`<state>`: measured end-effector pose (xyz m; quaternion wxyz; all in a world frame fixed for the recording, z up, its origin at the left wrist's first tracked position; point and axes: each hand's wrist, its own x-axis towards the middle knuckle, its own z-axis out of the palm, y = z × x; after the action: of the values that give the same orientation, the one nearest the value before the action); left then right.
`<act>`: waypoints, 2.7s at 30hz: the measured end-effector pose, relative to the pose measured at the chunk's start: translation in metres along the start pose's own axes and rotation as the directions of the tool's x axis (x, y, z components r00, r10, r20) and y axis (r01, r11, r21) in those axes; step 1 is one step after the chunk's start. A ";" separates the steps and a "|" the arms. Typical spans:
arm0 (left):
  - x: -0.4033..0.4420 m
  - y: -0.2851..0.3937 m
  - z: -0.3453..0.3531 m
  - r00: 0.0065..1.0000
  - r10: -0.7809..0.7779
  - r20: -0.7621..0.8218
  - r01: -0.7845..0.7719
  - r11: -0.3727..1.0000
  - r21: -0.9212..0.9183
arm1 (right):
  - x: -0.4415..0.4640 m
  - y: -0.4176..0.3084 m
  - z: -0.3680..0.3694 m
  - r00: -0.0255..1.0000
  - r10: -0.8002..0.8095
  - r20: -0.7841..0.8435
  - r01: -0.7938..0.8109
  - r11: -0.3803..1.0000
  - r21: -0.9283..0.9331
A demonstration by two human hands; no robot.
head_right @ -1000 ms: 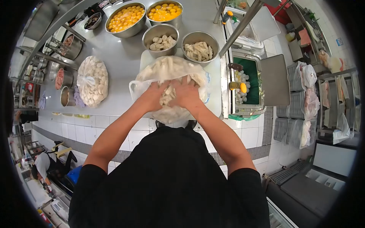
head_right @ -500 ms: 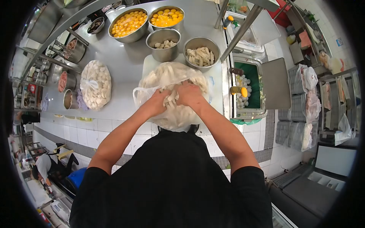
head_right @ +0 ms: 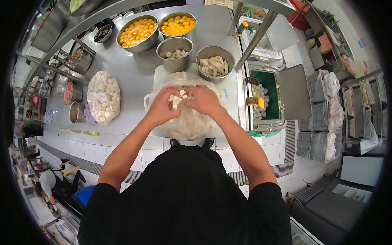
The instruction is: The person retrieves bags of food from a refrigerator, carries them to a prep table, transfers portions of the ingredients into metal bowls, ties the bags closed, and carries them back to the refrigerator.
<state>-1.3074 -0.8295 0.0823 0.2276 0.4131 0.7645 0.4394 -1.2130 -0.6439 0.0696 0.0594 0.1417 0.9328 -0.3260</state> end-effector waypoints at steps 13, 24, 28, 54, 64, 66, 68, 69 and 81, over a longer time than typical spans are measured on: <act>0.029 0.020 -0.016 0.973 -0.166 -0.160 -0.070 0.450 -0.890 | 0.005 0.020 -0.062 0.948 0.242 -0.209 0.220 -0.020 0.975; 0.196 0.041 0.042 0.980 -0.106 -0.171 -0.039 0.733 -0.679 | 0.063 0.077 -0.100 0.813 0.376 -0.445 0.059 0.708 0.704; 0.191 0.045 0.018 0.898 -0.414 0.150 0.432 0.760 -0.486 | 0.044 0.072 -0.116 0.928 0.369 -0.041 -0.195 0.579 0.792; -0.052 -0.007 -0.013 0.887 -0.094 -0.451 0.258 0.913 0.317 | -0.107 0.076 0.018 0.850 0.383 -0.362 -0.212 0.878 0.430; -0.077 0.011 -0.148 0.617 -0.694 -0.371 0.020 0.485 -0.874 | -0.038 -0.100 -0.052 0.972 0.115 -0.203 0.179 0.188 0.966; -0.081 0.026 -0.182 0.547 -0.704 -0.453 -0.036 0.521 -0.853 | -0.024 -0.127 -0.076 0.977 0.087 -0.196 0.185 0.116 0.976; -0.094 0.063 -0.204 0.538 -0.675 -0.505 -0.071 0.561 -0.825 | -0.012 -0.152 -0.087 0.979 0.058 -0.196 0.194 0.042 0.980; -0.102 0.073 -0.210 0.527 -0.646 -0.551 -0.103 0.596 -0.797 | -0.005 -0.168 -0.086 0.980 -0.012 -0.201 0.201 0.091 0.975; -0.164 0.004 -0.225 0.549 -0.489 -0.677 -0.419 0.540 -0.730 | 0.169 -0.307 -0.088 0.906 -0.298 -0.302 0.422 0.701 0.575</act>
<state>-1.3749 -1.0733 0.1984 0.0139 -0.0305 0.4717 0.8811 -1.4685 -0.7800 0.2860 -0.1439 -0.0028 0.7803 -0.6086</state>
